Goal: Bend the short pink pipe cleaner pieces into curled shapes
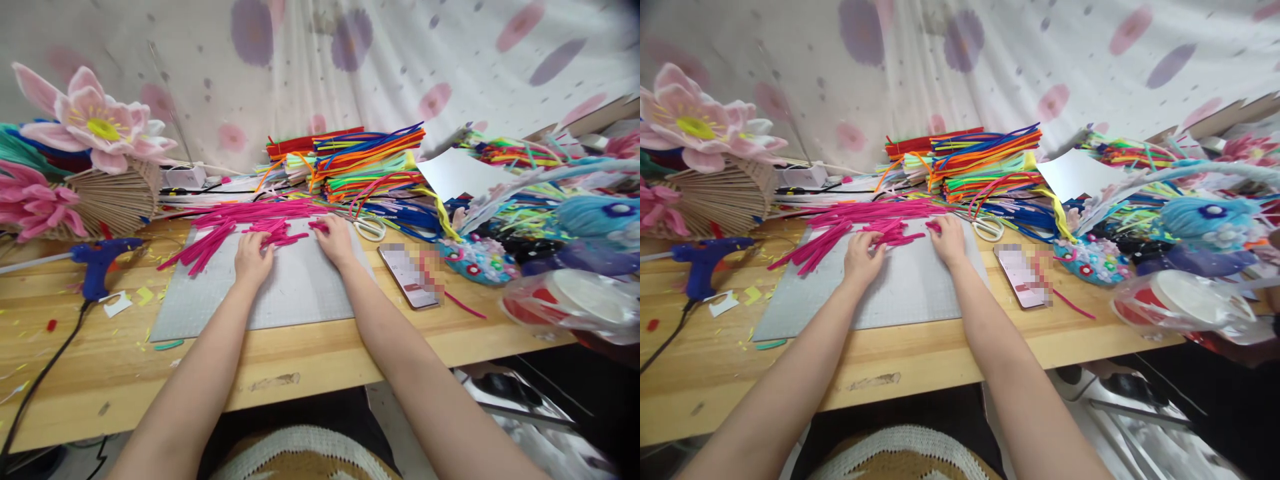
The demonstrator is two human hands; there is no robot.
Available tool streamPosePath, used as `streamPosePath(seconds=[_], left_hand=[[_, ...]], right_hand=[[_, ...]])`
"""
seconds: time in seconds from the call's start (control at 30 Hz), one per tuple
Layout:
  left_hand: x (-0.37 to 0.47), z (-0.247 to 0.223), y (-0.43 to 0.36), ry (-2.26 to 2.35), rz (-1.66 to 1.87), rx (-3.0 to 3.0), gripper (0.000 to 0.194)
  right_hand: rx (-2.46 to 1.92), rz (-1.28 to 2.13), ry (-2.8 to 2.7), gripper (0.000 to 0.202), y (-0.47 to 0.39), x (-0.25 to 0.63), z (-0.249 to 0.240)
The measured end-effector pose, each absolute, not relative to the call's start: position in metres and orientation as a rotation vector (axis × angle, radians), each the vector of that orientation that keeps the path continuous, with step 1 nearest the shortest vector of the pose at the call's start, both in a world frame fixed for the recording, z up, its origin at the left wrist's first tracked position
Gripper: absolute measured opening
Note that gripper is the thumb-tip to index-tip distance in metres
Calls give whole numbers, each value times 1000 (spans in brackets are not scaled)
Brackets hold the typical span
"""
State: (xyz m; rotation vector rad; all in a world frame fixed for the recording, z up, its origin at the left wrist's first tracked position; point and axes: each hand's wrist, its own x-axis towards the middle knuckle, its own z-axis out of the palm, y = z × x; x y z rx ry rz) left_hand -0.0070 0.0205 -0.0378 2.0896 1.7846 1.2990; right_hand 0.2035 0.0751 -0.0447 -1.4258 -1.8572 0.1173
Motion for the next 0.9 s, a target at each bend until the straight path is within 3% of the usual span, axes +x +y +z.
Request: streamPosePath(seconds=[0.2,0.37,0.57,0.7,0.9], left_hand=[[-23,-38,26,2004,1416,1966,19],[-26,-42,29,1909,1174,2064,26],[-25,-42,30,2032,1046,2049,10],[-26,-37,26,2030,1106,2083,6],[-16,-32,23,1907,1259,2292,15]], right_hand=[[-1323,191,-2076,21,62,168,-44],[-1468,224,-2073,18,63,164,-47],[-1380,331,-2004,6,64,171,-44],[-1345,393,-1945,16,64,173,-44],[-1318,419,-1928,26,64,171,-44]])
